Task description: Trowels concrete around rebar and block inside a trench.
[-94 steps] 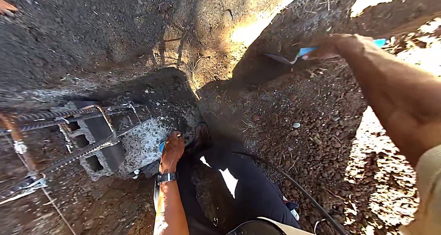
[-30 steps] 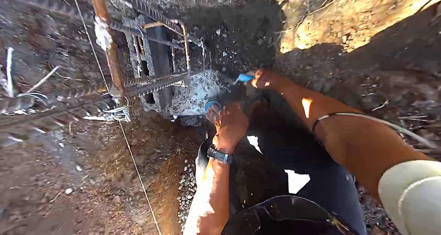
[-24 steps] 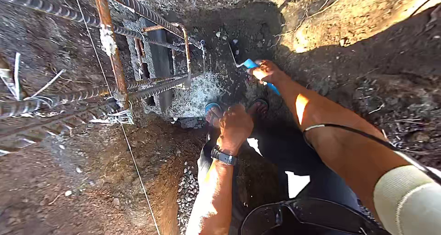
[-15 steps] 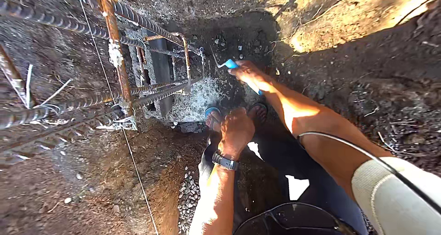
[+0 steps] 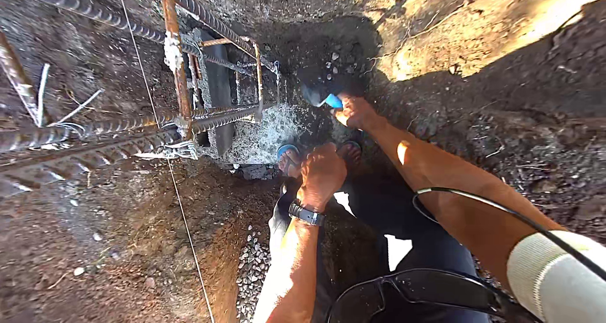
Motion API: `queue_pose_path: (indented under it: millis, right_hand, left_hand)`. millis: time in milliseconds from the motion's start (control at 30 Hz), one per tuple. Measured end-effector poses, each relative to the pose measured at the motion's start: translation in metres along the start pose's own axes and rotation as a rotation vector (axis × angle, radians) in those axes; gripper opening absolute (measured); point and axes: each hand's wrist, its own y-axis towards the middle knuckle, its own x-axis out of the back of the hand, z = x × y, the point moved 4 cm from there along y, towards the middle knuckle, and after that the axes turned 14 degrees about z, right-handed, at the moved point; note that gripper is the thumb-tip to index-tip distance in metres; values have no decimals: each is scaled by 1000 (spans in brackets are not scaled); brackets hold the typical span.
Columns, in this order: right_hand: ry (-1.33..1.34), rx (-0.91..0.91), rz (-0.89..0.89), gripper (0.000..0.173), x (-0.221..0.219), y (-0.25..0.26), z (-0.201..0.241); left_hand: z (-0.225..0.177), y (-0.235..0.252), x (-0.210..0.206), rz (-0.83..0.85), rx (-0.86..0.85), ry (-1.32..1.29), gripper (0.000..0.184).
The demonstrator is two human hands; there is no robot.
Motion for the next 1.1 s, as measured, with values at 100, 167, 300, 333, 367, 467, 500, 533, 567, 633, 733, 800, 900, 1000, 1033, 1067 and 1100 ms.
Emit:
queue_pose_path:
  millis: [100, 167, 300, 333, 367, 467, 500, 533, 567, 633, 733, 800, 900, 1000, 1033, 1067, 1100]
  right_hand:
    - [-120, -101, 56, 67, -7, 2, 4]
    - [-95, -153, 50, 76, -17, 8, -7]
    - [-3, -177, 9, 71, -16, 17, -26]
    - [0, -173, -1, 70, -14, 17, -26]
    - [-6, -177, -10, 69, -13, 18, -24]
    - [-41, -218, -31, 68, -10, 16, -17]
    - [-53, -228, -33, 69, -11, 13, -14]
    - [-65, -235, -44, 70, -13, 10, -12]
    - [-69, -239, -59, 68, -13, 9, -8]
    - [-87, -256, -95, 67, -16, 4, -1]
    - [-67, -279, -123, 71, -14, 8, 4]
    - [-68, -289, -120, 72, -10, 13, 2]
    - [-94, -273, -153, 72, -9, 19, 0]
    - [-96, -258, -222, 62, -9, 20, 3]
    - [-80, -264, -234, 59, -6, 20, 7]
    - [-58, -272, -243, 58, 1, 22, 11]
    - [-31, -278, -249, 58, 7, 23, 13]
  left_hand:
    - [1, 2, 0, -6, -13, 5, 38]
    - [2, 3, 1, -9, -12, 13, 38]
    - [1, 2, -2, -3, -3, 25, 38]
    - [0, 2, -2, -3, 1, 33, 38]
    - [-2, 2, -2, -3, 2, 39, 38]
    - [-5, 2, -3, -9, -12, 45, 37]
    - [-5, 2, -3, -3, -14, 45, 37]
    - [-5, 2, -3, -1, -14, 47, 37]
    - [-5, 2, -3, -4, -14, 51, 37]
    - [-4, 2, -4, -11, -13, 56, 37]
    - [-5, 3, -2, -13, -12, 45, 36]
    - [-5, 2, -3, -9, -12, 43, 36]
    - [-4, 3, -2, -15, -27, 37, 36]
    - [-5, 3, -4, -33, -35, 36, 36]
    - [-5, 4, -4, -33, -35, 35, 36]
    - [-6, 4, -3, -33, -36, 36, 35]
    - [-6, 4, -4, -31, -36, 37, 35]
